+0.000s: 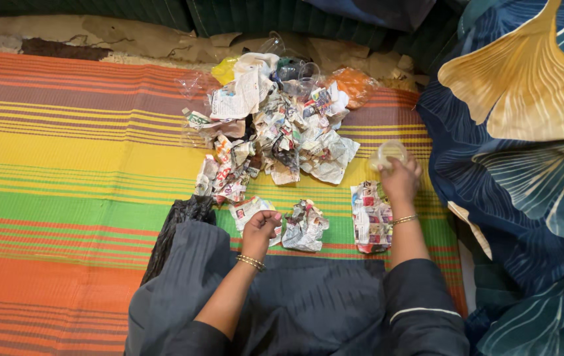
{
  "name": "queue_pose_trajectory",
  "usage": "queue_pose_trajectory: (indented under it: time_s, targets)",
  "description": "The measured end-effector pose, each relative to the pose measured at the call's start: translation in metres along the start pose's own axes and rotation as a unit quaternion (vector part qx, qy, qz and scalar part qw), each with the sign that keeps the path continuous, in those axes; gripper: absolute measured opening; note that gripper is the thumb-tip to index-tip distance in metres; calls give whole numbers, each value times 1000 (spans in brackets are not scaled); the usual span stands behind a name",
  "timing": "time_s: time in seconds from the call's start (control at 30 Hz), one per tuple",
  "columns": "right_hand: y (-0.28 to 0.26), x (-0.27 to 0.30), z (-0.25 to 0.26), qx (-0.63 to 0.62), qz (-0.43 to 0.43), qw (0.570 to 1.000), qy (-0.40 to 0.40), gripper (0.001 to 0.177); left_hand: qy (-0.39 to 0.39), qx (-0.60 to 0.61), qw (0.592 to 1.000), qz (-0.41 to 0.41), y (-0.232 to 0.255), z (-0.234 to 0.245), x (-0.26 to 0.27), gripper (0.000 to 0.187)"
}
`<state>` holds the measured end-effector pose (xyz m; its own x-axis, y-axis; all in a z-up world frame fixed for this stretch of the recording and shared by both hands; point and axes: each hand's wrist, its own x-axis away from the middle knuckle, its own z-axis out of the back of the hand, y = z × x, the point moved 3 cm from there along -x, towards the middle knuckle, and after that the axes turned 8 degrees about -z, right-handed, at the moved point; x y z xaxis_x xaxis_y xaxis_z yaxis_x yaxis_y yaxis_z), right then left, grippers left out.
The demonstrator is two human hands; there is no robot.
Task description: The person sits on a mat and folds small pieces of newspaper and printed paper into smaller squares. They pick up individual pieces from a pile, fold them by hand, and place the folded pieces into a separate stack.
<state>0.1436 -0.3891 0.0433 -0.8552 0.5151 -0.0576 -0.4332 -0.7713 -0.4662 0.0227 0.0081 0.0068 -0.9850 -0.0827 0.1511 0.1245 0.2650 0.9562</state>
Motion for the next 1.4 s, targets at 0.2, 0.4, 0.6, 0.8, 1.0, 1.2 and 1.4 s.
queue_pose_trajectory:
  time_s: [0.2, 0.4, 0.6, 0.8, 1.0, 1.2, 1.4]
  targets:
    - [-6, 7, -11, 77, 65, 994, 39, 23, -4, 11, 1000, 1, -5, 0, -1, 18]
    - [-13, -3, -22, 110, 102, 989, 9, 20, -4, 7, 1000, 10, -8, -1, 0, 17]
    - [-9, -13, -31, 95, 98, 991, -8, 21, -9, 10, 1000, 21, -10, -2, 1, 17]
    - [-5, -14, -23, 97, 99, 990, 22, 30, -3, 0, 1000, 21, -13, -1, -2, 17]
    - [-14, -4, -9, 70, 121, 988, 67, 43, -4, 21, 1000, 17, -17, 1, -3, 16]
    - [-22, 4, 4, 30, 105, 992, 61, 49, -3, 8, 1000, 18, -18, 1, -5, 17]
    - [-26, 7, 11, 44, 107, 991, 63, 53, -7, 7, 1000, 14, -14, -1, -3, 17]
